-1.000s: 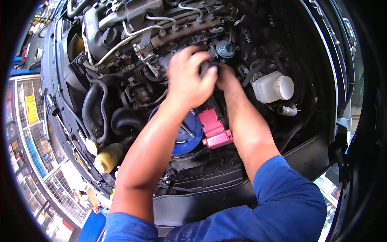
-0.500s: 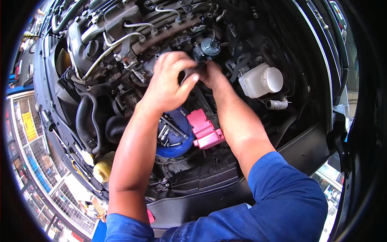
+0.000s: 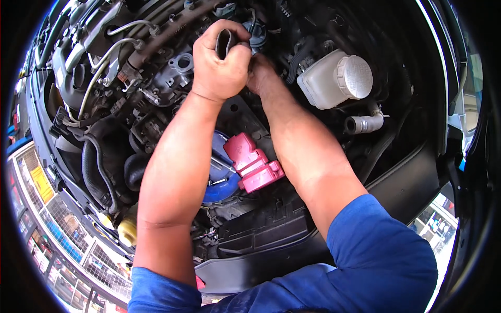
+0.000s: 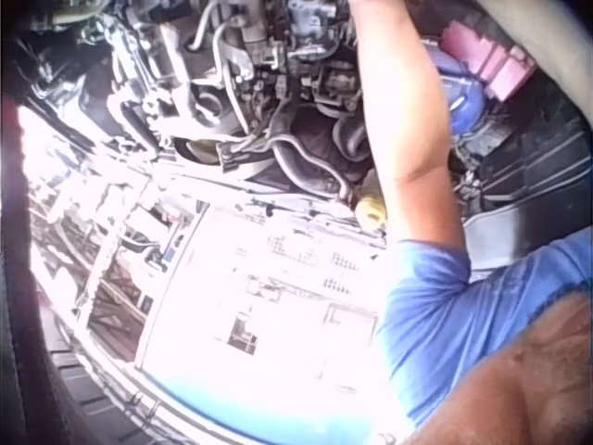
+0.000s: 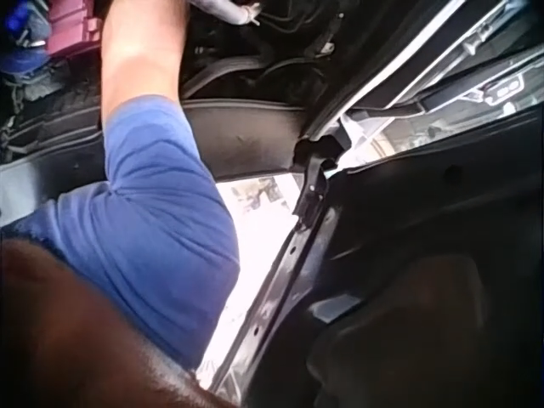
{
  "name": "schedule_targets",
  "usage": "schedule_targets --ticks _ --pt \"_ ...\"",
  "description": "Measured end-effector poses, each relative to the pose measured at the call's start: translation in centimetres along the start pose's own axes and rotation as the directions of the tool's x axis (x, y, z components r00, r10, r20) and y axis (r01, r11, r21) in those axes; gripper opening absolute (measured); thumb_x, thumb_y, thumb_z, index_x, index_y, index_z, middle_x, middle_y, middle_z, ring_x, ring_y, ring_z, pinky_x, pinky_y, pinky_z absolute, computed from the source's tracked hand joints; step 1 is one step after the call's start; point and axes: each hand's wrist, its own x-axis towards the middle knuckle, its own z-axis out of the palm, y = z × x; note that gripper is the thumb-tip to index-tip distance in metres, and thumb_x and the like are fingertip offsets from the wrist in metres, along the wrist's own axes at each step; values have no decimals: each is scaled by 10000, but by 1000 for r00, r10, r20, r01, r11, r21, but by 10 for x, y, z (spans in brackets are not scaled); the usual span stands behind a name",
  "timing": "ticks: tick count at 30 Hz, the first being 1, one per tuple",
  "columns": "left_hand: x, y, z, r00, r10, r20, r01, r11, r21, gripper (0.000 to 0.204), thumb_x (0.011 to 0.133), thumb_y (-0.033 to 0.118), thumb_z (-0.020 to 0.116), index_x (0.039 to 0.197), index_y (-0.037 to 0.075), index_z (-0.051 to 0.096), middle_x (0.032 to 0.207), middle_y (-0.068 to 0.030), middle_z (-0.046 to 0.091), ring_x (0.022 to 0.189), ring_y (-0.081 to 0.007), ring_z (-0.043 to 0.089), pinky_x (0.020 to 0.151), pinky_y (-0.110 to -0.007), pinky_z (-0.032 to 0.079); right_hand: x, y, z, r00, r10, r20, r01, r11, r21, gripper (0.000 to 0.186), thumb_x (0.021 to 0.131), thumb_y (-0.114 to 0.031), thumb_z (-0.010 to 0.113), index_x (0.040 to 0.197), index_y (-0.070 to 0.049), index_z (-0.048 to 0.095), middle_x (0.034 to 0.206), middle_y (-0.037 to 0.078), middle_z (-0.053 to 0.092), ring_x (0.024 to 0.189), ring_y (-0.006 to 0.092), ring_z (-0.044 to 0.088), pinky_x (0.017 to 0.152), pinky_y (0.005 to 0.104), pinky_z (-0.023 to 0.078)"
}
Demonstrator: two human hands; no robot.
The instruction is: Repairing or maintaining engine components on a vehicle using tools for leverage.
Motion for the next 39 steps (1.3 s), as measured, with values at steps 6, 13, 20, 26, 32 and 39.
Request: schedule_targets --ticks 6,13,20,26,32,39 --pt "9 -4 -3 997 48 66 -56 989 134 131 766 -2 523 861 -12 612 762 -66 668 707 -121 627 682 -265 525 -8 1 8 980 73 -186 -65 997 48 265 988 -310 446 1155 -116 517 924 84 585 622 167 522 537 323 443" --pt "23 13 8 993 -54 108 36 986 163 132 729 47 548 832 -10 610 695 -105 621 661 -156 601 637 -295 497 -10 3 5 986 24 -166 -13 998 66 255 1003 -326 471 1148 -121 516 887 72 584 618 156 512 541 321 428" --pt "38 22 19 998 -59 22 52 972 229 96 707 58 581 760 -16 610 673 -119 613 636 -164 566 608 -319 473 0 13 12 993 21 -113 1 982 190 195 1016 -270 436 1117 -134 534 860 54 586 660 156 513 606 329 429" --pt "3 32 -11 978 -166 127 90 882 463 248 753 135 645 968 12 654 986 -181 679 966 -309 652 893 -397 499 -11 8 -3 998 16 58 -27 981 192 321 1026 -273 412 1228 -70 556 1169 132 645 939 209 674 742 410 594" --pt "-121 41 -89 994 -105 20 31 464 885 429 803 294 753 1192 146 651 1373 -230 472 1271 -447 430 1082 -546 325 -32 0 32 975 27 -220 -118 902 -415 221 1008 -147 456 1066 0 611 1038 117 651 916 254 665 779 482 594" --pt "-143 19 -88 988 -116 -102 148 516 844 488 852 281 715 1288 99 595 1373 -256 467 1290 -454 419 1103 -538 319 -22 6 28 964 -22 -266 -130 832 -540 310 953 -132 426 1189 -10 585 1096 147 640 894 300 662 734 448 570"
